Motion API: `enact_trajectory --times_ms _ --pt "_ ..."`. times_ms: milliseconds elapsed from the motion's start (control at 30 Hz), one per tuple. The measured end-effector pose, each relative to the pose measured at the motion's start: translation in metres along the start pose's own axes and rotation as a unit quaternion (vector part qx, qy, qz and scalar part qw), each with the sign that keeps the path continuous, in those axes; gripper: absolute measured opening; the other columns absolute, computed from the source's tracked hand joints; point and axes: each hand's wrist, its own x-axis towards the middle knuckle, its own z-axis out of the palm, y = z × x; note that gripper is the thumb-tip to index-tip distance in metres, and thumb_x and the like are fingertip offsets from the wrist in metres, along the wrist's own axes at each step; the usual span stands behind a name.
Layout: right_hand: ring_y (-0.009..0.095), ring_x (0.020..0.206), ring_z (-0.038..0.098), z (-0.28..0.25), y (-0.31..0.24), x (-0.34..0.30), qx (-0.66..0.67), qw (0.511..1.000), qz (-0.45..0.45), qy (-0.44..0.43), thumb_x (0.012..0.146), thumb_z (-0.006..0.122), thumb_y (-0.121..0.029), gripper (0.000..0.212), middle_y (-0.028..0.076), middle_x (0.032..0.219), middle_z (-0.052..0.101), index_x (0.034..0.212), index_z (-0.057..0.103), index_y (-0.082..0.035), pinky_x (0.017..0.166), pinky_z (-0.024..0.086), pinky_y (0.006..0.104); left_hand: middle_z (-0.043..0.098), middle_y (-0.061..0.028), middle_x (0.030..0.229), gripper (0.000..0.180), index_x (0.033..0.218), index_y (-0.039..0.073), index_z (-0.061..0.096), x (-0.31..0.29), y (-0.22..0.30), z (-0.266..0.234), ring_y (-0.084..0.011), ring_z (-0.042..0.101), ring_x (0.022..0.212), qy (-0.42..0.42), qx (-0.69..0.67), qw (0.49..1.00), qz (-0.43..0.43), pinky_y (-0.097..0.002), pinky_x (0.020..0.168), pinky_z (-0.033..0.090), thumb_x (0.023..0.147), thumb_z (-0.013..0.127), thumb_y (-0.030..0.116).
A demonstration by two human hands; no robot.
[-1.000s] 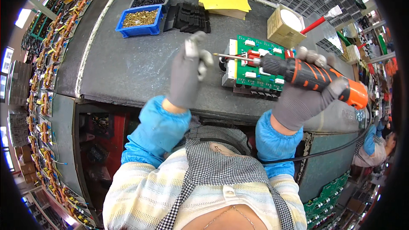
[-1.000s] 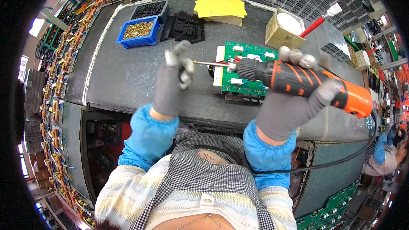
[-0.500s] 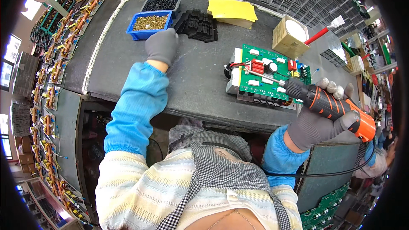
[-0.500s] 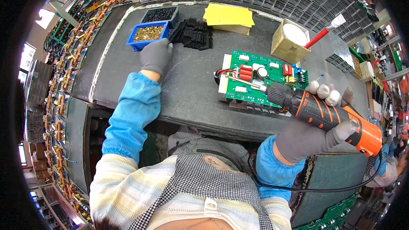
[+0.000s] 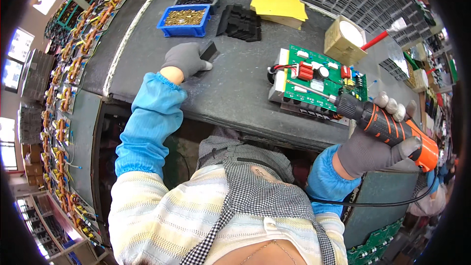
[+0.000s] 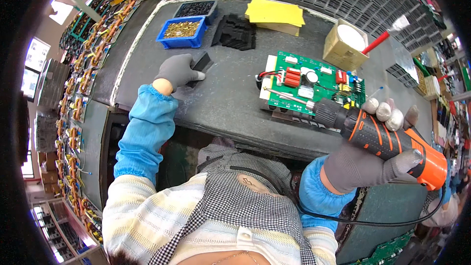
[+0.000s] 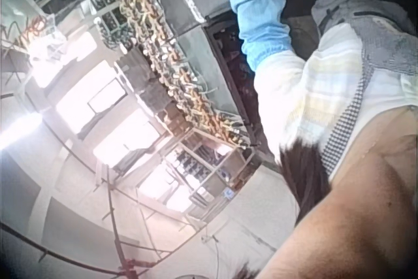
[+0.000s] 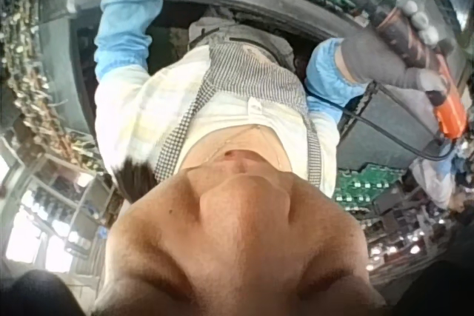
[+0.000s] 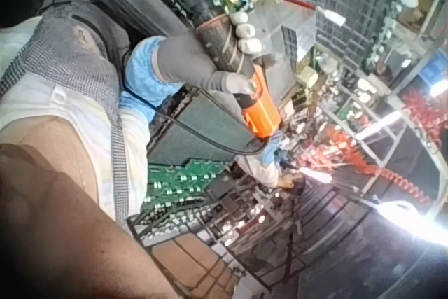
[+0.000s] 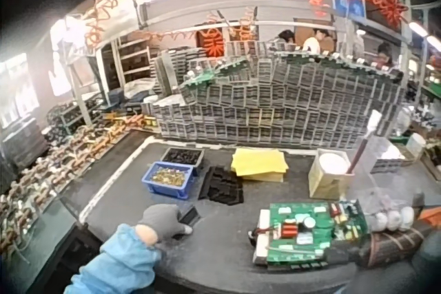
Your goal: Assembling a power supply unit by applying thermal paste and securing a PCB with screws.
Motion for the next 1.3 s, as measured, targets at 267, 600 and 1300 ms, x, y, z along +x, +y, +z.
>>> enact_trajectory --times_ms 267,600,1300 --pt "0.034 0.099 0.063 -0.025 -0.032 0.021 -0.043 0.998 -0.038 -0.005 0.088 0.068 -0.057 0.075 0.010 0.099 0.062 0.134 0.052 0.000 0.107 0.041 0.0642 0.065 -0.0015 0.072 0.042 0.093 -0.002 0.075 -0.021 0.021 -0.012 -0.0079 0.057 0.067 0.074 -0.435 0.887 0.137 -0.0265 0.064 0.046 0.095 0.068 0.039" --pt "0.031 0.099 0.063 0.005 -0.006 0.036 -0.083 0.990 -0.016 -0.112 0.086 0.074 -0.053 0.073 0.013 0.099 0.064 0.132 0.056 0.001 0.095 0.055 0.0491 0.053 0.0023 0.066 0.040 0.088 0.000 0.070 -0.027 0.106 0.015 -0.0063 0.046 0.060 -0.051 -0.584 0.784 0.202 -0.0256 0.053 0.037 0.099 0.062 0.038" --pt "0.026 0.080 0.070 0.036 0.086 0.051 -0.160 0.984 -0.004 -0.079 0.094 0.069 -0.019 0.058 0.015 0.085 0.070 0.142 0.041 -0.001 0.082 0.058 0.0447 0.058 0.0024 0.070 0.041 0.098 -0.003 0.071 -0.019 0.117 0.035 -0.0052 0.048 0.061 -0.063 -0.656 0.730 0.184 -0.0243 0.053 0.038 0.099 0.061 0.037"
